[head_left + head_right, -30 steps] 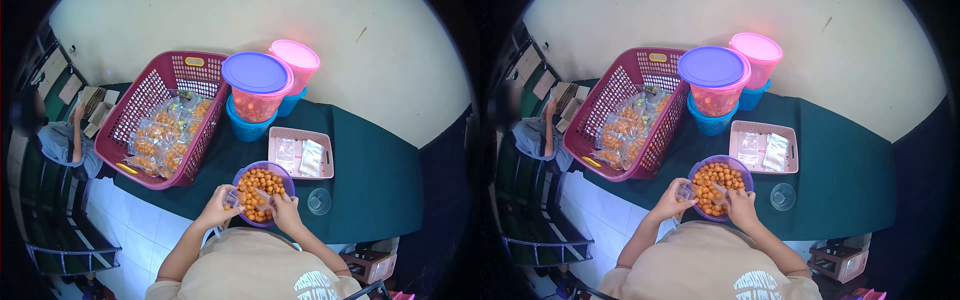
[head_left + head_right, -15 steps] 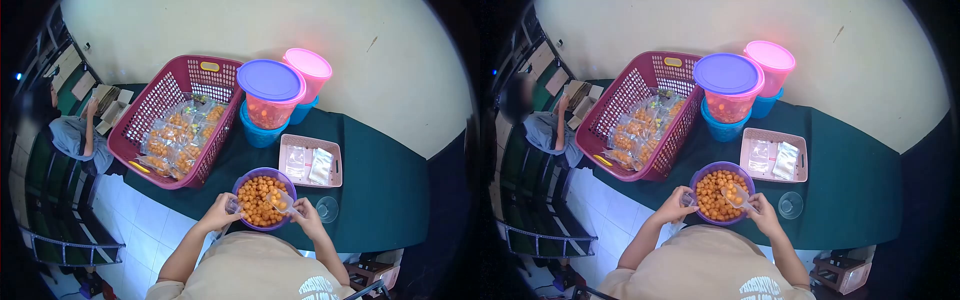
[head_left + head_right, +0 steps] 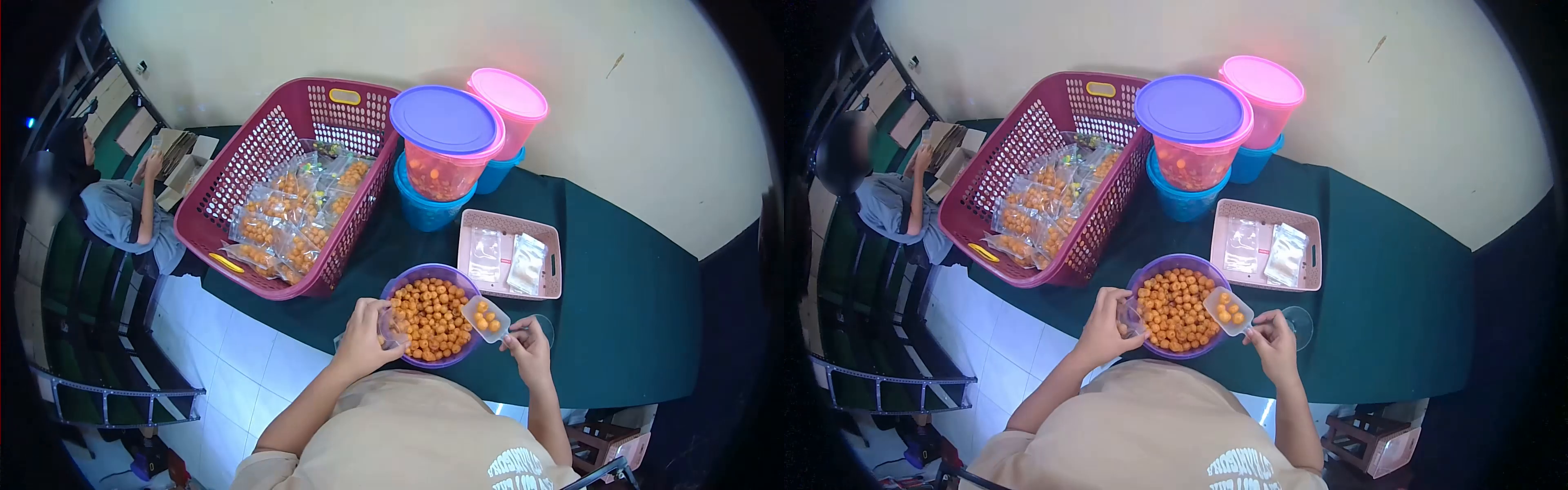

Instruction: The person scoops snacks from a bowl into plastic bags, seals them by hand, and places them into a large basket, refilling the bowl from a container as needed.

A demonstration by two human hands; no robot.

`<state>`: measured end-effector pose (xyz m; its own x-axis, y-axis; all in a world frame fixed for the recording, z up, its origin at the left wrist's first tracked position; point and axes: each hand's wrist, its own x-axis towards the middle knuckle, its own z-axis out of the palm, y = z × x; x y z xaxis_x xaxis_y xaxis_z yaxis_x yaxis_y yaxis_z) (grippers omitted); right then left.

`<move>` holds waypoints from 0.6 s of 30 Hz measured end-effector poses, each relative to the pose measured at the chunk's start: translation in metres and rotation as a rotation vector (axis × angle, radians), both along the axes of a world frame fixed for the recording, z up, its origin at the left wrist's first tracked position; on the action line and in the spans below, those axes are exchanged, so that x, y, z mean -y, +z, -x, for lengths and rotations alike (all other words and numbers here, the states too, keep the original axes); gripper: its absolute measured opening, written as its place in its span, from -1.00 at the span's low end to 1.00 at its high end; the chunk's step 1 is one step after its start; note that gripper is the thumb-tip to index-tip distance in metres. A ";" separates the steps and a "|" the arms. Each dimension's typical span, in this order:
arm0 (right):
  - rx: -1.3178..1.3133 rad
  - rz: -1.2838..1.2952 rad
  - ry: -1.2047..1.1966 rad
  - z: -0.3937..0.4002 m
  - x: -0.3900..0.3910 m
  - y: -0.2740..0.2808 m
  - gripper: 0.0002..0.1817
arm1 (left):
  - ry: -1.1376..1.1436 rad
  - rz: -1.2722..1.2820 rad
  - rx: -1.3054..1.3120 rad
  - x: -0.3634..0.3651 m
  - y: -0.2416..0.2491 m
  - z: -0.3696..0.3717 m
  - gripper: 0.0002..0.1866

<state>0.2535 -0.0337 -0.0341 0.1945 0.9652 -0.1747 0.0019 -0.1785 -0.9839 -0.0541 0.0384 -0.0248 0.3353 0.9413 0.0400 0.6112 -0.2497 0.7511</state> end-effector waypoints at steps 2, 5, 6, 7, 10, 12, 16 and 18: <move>0.068 -0.053 -0.002 0.004 0.000 0.003 -0.82 | -0.024 -0.065 0.046 0.002 0.005 -0.005 -0.29; 0.174 -0.021 -0.029 0.014 -0.001 0.026 -0.86 | -0.054 -0.123 0.082 0.002 0.009 -0.009 -0.33; 0.174 -0.018 -0.034 0.017 -0.002 0.032 -0.86 | -0.091 -0.149 0.065 0.001 0.008 -0.009 -0.36; 0.250 -0.033 -0.032 0.020 -0.001 0.036 -0.86 | -0.130 -0.168 0.050 0.001 0.007 -0.009 -0.38; 0.379 -0.019 -0.008 0.018 0.007 0.048 -0.84 | -0.193 -0.160 0.032 0.001 0.004 -0.011 -0.39; 0.434 -0.017 0.013 0.015 0.008 0.054 -0.82 | -0.228 -0.122 0.041 0.000 0.004 -0.013 -0.35; 0.489 -0.035 0.118 0.021 0.007 0.061 -0.78 | -0.359 -0.047 -0.040 0.005 0.010 -0.021 -0.24; 0.552 -0.054 0.183 0.025 0.002 0.066 -0.77 | -0.373 -0.043 -0.058 0.007 0.015 -0.025 -0.21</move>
